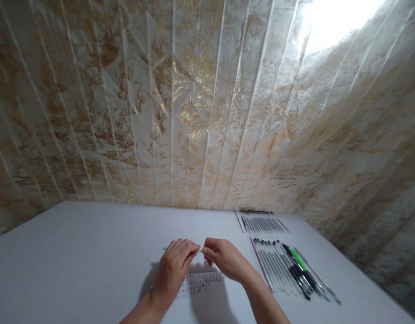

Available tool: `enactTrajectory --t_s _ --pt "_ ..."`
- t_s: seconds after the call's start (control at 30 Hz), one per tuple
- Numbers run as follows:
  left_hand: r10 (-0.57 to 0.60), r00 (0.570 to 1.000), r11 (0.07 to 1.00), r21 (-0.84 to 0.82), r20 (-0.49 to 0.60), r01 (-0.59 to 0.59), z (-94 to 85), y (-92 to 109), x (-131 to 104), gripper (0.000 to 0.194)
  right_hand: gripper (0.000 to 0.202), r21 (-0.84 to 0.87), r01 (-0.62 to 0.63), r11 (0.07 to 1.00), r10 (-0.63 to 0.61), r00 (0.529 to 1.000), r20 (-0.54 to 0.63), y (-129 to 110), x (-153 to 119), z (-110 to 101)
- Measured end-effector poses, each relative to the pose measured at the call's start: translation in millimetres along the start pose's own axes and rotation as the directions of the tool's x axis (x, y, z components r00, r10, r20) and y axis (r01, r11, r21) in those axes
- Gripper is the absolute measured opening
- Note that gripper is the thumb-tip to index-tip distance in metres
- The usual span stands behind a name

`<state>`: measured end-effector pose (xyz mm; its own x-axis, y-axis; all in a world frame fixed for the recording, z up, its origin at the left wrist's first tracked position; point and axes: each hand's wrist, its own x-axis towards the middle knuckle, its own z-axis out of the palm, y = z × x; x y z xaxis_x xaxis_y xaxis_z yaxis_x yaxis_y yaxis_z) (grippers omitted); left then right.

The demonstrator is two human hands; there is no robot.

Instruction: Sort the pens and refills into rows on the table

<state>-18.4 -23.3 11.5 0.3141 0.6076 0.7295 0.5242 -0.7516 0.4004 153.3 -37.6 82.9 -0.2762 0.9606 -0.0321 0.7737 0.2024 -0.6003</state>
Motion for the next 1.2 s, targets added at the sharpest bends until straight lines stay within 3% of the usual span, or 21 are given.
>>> enactTrajectory --t_s 0.13,0.27,0.4,0.53,0.67,0.8,0.97,1.2 --pt "0.027 0.996 1.000 -0.001 0.083 -0.027 5.1 13.5 -2.8 0.014 0.008 -0.265 0.049 0.963 -0.074 0.994 -0.085 -11.0 -12.7 -4.0" --pt "-0.089 0.979 0.996 0.009 0.181 0.089 6.7 26.6 -5.9 0.027 0.013 -0.307 -0.037 0.951 0.004 0.994 -0.107 -6.0 -35.2 -6.3" --pt "-0.154 0.938 0.988 0.065 0.310 0.140 5.7 24.0 -1.7 0.055 0.014 -0.200 -0.236 0.951 0.204 0.964 -0.169 20.6 -65.6 -21.3" --pt "-0.130 0.877 0.991 0.076 0.462 0.107 17.6 13.4 12.5 0.061 0.009 0.045 -0.254 0.966 0.258 0.948 -0.187 41.2 -85.5 -26.9" --pt "-0.036 0.855 0.998 0.069 0.518 0.000 38.7 4.1 33.1 0.052 0.006 0.354 -0.165 0.920 0.258 0.938 -0.233 38.2 -82.4 -4.2" --pt "-0.017 0.833 0.997 0.077 0.553 -0.031 52.1 -3.5 41.0 0.026 0.006 0.551 -0.087 0.830 0.267 0.929 -0.256 29.1 -69.9 32.3" --pt "-0.097 0.844 0.993 0.112 0.527 0.044 49.1 -9.8 29.6 0.012 0.002 0.597 -0.094 0.796 0.312 0.910 -0.273 31.2 -59.9 65.0" --pt "-0.127 0.883 0.983 -0.063 0.451 0.174 45.7 -17.0 25.9 0.010 0.011 0.539 -0.139 0.831 0.315 0.916 -0.249 32.3 -55.5 77.4"
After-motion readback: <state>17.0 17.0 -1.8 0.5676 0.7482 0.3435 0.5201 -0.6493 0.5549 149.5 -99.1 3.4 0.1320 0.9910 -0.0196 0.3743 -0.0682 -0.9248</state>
